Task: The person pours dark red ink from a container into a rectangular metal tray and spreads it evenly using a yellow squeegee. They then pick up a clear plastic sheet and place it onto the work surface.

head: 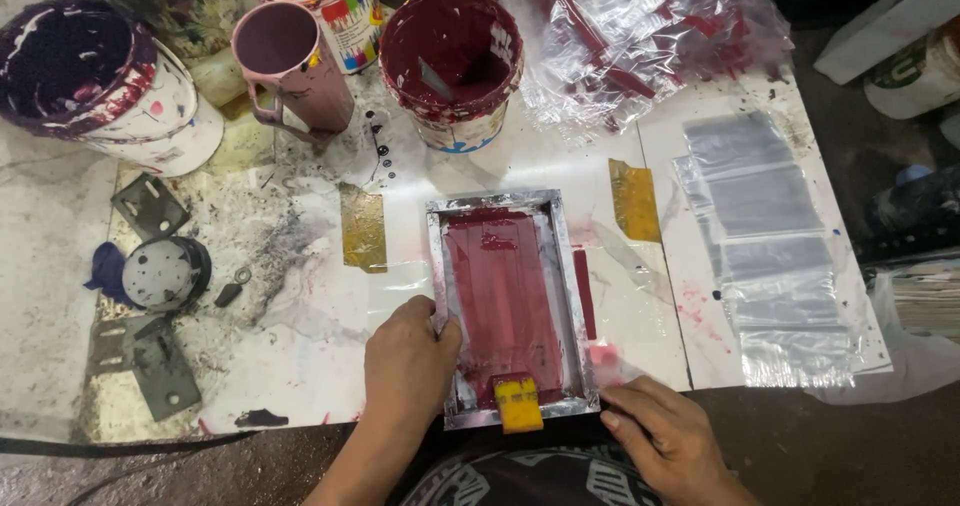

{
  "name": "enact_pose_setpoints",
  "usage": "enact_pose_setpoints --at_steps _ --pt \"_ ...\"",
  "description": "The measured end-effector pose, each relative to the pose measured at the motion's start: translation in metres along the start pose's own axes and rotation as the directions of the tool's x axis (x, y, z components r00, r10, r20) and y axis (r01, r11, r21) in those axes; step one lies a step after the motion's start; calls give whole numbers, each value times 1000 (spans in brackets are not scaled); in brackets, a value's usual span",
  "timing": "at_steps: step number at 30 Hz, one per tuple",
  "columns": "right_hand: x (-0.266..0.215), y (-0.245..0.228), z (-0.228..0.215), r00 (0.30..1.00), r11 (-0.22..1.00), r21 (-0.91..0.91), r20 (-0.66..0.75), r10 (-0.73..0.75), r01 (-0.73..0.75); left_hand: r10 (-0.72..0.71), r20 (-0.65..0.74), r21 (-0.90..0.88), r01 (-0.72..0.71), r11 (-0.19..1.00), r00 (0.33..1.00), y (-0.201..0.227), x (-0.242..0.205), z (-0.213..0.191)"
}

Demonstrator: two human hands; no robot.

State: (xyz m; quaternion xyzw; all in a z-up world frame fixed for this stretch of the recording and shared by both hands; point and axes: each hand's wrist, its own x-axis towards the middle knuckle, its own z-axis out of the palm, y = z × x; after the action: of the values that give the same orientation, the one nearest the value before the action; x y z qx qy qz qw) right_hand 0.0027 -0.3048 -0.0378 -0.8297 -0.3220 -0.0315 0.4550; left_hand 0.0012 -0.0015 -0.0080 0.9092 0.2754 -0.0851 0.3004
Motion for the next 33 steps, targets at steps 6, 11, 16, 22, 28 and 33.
enact_pose_setpoints --at_steps 6,11,16,22,28,33 --pt "4 -3 -2 1000 1000 -6 9 -12 12 5 10 3 -5 1000 1000 2 0 -2" --pt "5 -4 -1 1000 1000 8 4 -11 11 -2 6 -1 2 1000 1000 -2 2 2" --pt "5 -6 -1 1000 1000 -8 -7 -21 21 -10 23 15 9 1000 1000 -2 1 2" --pt "5 -6 -1 1000 1000 -8 -5 -16 16 20 4 32 -20 999 1000 -2 1 2" --pt "4 -7 -2 1000 1000 15 5 -6 6 21 5 11 -21 1000 1000 -1 0 1" --pt "4 -7 -2 1000 1000 -5 5 -20 20 18 4 18 -18 1000 1000 -2 0 1"
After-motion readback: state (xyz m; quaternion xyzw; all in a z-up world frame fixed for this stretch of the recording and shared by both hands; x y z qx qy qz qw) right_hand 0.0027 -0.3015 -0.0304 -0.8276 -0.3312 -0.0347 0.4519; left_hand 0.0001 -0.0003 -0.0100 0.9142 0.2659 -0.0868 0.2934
